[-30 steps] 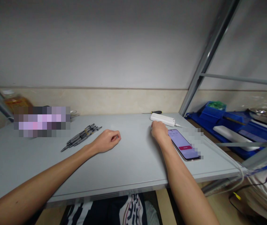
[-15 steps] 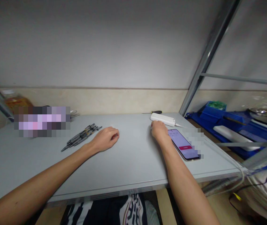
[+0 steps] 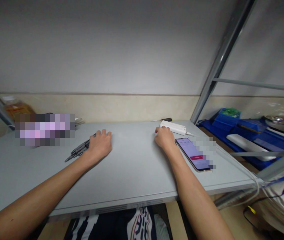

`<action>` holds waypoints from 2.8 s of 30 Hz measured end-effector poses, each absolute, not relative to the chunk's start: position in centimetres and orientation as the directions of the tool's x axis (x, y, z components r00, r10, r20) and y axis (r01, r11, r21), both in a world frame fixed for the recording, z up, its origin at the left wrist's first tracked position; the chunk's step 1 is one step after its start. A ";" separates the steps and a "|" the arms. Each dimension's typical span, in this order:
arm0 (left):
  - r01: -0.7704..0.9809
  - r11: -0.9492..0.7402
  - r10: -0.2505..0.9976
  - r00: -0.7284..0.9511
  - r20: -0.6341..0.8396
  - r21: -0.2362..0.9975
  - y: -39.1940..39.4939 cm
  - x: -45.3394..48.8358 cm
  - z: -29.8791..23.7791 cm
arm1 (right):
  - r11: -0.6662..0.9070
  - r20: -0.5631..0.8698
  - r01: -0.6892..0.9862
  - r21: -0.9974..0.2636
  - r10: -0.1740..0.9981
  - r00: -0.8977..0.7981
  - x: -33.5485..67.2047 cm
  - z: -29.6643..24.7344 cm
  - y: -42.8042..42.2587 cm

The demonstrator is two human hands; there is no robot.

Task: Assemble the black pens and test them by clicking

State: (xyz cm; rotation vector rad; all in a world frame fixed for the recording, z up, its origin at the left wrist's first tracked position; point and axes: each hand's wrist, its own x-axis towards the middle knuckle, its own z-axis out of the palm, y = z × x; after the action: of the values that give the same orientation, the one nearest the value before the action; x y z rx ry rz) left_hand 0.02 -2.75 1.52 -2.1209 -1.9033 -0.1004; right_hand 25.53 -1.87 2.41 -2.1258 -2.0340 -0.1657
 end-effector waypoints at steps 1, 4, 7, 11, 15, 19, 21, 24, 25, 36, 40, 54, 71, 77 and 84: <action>0.984 -0.076 0.967 0.112 0.227 -0.161 -2.7 0.0 1.6 | -0.013 0.220 0.998 -0.061 0.975 0.026 25.4 2.3 -1.8; 0.984 -0.077 0.973 0.109 0.203 -0.160 -2.6 -0.1 1.6 | 0.057 0.238 0.996 -0.066 0.970 -0.039 25.2 2.1 -1.6; 0.981 -0.092 0.975 0.123 0.183 -0.169 -2.6 -0.3 1.7 | 0.102 0.248 0.991 -0.084 0.966 -0.078 24.9 2.0 -1.6; 0.979 -0.104 0.977 0.133 0.164 -0.174 -2.5 -0.4 1.9 | 0.170 0.270 0.980 -0.106 0.953 -0.136 24.3 2.0 -1.8; 0.977 -0.145 0.973 0.169 0.154 -0.159 -2.4 -0.5 2.0 | 0.288 0.292 0.949 -0.130 0.926 -0.241 23.3 1.9 -2.0; 0.938 -0.345 0.920 0.343 0.193 -0.022 -2.4 -0.2 1.7 | 0.429 0.323 0.886 -0.176 0.875 -0.360 22.0 1.5 -2.2; 0.871 -0.477 0.866 0.441 0.237 0.122 -2.6 0.3 1.2 | 0.496 0.343 0.838 -0.228 0.846 -0.407 21.4 1.3 -2.4; 0.690 -0.663 0.744 0.567 0.354 0.289 -3.0 1.3 0.3 | 0.572 0.350 0.759 -0.310 0.811 -0.468 20.5 0.9 -2.6; 0.642 -0.699 0.711 0.580 0.398 0.315 -3.1 1.7 0.1 | 0.584 0.341 0.737 -0.339 0.807 -0.483 20.4 0.8 -2.6; 0.670 -0.706 0.688 0.576 0.441 0.227 -1.5 -0.1 0.7 | 0.314 0.201 0.677 -0.665 0.949 -0.243 21.3 2.0 -2.2; 0.700 -0.713 0.648 0.639 0.416 0.035 -1.4 -0.3 1.3 | 0.344 0.224 0.692 -0.635 0.939 -0.261 21.0 1.9 -2.6; 0.774 -0.626 0.723 0.620 0.305 -0.091 -3.6 3.1 1.3 | 0.268 0.135 0.957 0.107 0.950 -0.281 17.8 1.9 -4.1; 0.765 -0.610 0.775 0.519 0.362 0.209 -2.4 0.6 1.4 | 0.225 0.175 0.967 0.118 0.954 -0.244 17.7 1.5 -4.0; 0.967 -0.253 0.815 0.204 0.542 0.015 -1.5 -0.8 3.1 | 0.158 0.168 0.982 0.101 0.970 -0.174 19.0 1.7 -3.6; 0.984 0.157 0.806 -0.179 0.564 0.087 0.6 -6.2 4.2 | 0.157 0.172 0.984 0.086 0.970 -0.170 19.1 1.7 -3.5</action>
State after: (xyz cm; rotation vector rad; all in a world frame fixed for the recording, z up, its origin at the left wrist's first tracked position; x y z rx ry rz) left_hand -6.18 0.61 4.19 -1.7051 -2.0542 -0.6268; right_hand 19.12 -3.49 1.67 -1.9736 -2.3303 -0.2722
